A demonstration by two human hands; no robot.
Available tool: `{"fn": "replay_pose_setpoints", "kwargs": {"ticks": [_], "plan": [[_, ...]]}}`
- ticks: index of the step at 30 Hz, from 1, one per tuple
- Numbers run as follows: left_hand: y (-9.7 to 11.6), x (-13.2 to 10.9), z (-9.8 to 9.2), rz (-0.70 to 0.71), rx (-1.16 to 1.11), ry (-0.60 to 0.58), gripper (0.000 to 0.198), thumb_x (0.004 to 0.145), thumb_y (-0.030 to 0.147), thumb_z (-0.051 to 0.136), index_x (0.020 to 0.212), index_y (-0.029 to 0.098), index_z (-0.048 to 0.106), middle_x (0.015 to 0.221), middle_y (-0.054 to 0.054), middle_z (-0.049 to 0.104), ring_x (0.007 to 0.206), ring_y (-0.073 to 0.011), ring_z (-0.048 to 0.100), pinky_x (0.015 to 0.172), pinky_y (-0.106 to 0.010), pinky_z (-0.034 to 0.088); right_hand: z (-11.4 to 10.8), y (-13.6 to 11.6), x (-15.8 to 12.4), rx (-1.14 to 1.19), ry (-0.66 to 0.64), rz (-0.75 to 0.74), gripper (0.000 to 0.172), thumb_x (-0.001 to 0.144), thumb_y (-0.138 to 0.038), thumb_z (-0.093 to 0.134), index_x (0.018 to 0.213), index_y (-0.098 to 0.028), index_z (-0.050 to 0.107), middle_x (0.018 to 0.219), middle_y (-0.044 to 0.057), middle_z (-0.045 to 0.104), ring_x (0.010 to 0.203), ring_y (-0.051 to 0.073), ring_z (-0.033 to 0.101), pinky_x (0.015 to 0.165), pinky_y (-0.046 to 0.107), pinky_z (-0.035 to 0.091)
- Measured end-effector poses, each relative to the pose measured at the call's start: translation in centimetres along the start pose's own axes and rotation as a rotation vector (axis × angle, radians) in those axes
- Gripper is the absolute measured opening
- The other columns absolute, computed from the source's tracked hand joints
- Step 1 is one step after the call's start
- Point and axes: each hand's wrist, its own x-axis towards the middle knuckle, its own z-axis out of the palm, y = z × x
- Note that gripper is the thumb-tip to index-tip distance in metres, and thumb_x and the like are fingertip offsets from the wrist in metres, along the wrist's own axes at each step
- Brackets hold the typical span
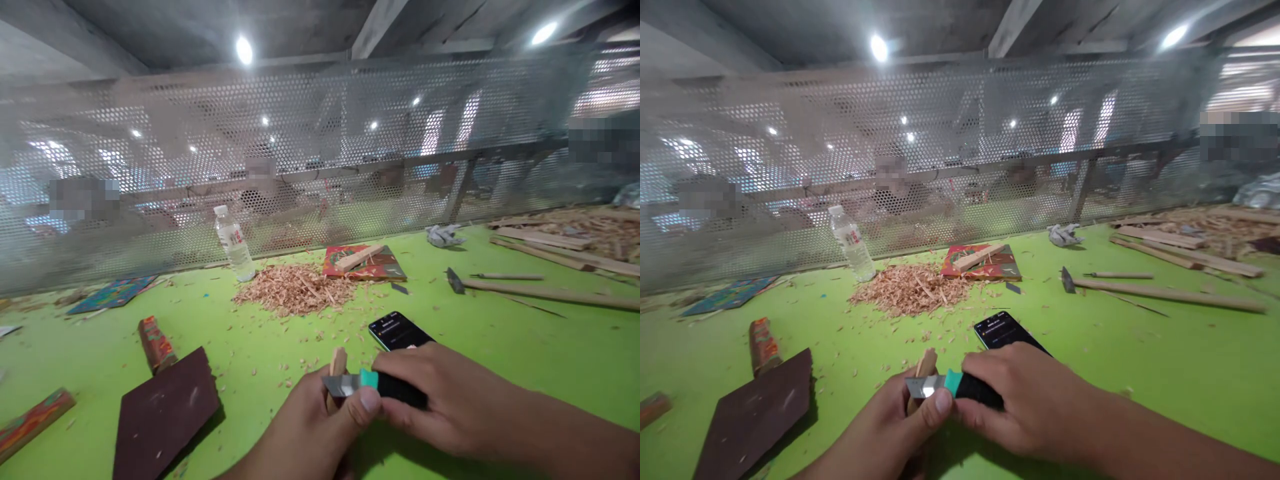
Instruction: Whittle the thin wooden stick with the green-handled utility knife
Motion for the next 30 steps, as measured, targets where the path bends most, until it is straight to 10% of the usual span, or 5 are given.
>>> {"fn": "replay_pose_setpoints", "kwargs": {"ticks": [5, 11, 19, 30], "plan": [[-0.1, -0.1, 0.2, 0.047, 0.049, 0.116, 0.069, 0.073, 0.090, 0.075, 0.077, 0.026, 0.049, 0.050, 0.014, 0.034, 0.040, -0.0072, 0.030, 0.038, -0.021, 0.026, 0.1, 0.0, -0.1, -0.056, 0.056, -0.021, 0.042, 0.112, -0.054, 0.046, 0.090, -0.022, 0.063, 0.078, 0.004, 0.071, 0.063, 0.020, 0.062, 0.059, 0.034, 0.033], [0.1, -0.1, 0.4, 0.182, 0.067, 0.226, 0.063, 0.082, 0.081, 0.074, 0.073, 0.021, 0.060, 0.078, 0.000, 0.055, 0.083, -0.0184, 0.053, 0.085, -0.030, 0.046, 1.3, -0.2, -0.7, -0.227, 0.185, -0.042, 0.034, 0.113, -0.047, 0.049, 0.101, -0.021, 0.066, 0.084, 0.005, 0.076, 0.066, 0.028, 0.072, 0.056, 0.038, 0.036], [-0.4, 0.0, 0.5, -0.028, 0.078, 0.234, 0.069, 0.076, 0.095, 0.065, 0.080, 0.027, 0.051, 0.045, 0.016, 0.031, 0.033, -0.0077, 0.026, 0.033, -0.021, 0.021, 1.2, -0.6, -0.3, -0.291, 0.284, -0.106, 0.044, 0.118, -0.051, 0.036, 0.096, -0.023, 0.062, 0.076, 0.003, 0.072, 0.058, 0.026, 0.072, 0.052, 0.039, 0.042], [0.0, 0.4, 0.9, -0.066, -0.064, 0.303, 0.078, 0.064, 0.102, 0.065, 0.069, 0.027, 0.043, 0.042, 0.015, 0.033, 0.028, -0.0036, 0.025, 0.026, -0.016, 0.022, 2.1, -1.2, 0.4, -0.299, 0.386, -0.056, 0.052, 0.120, -0.053, 0.023, 0.099, -0.024, 0.061, 0.078, 0.003, 0.073, 0.058, 0.023, 0.073, 0.051, 0.037, 0.040]]}}
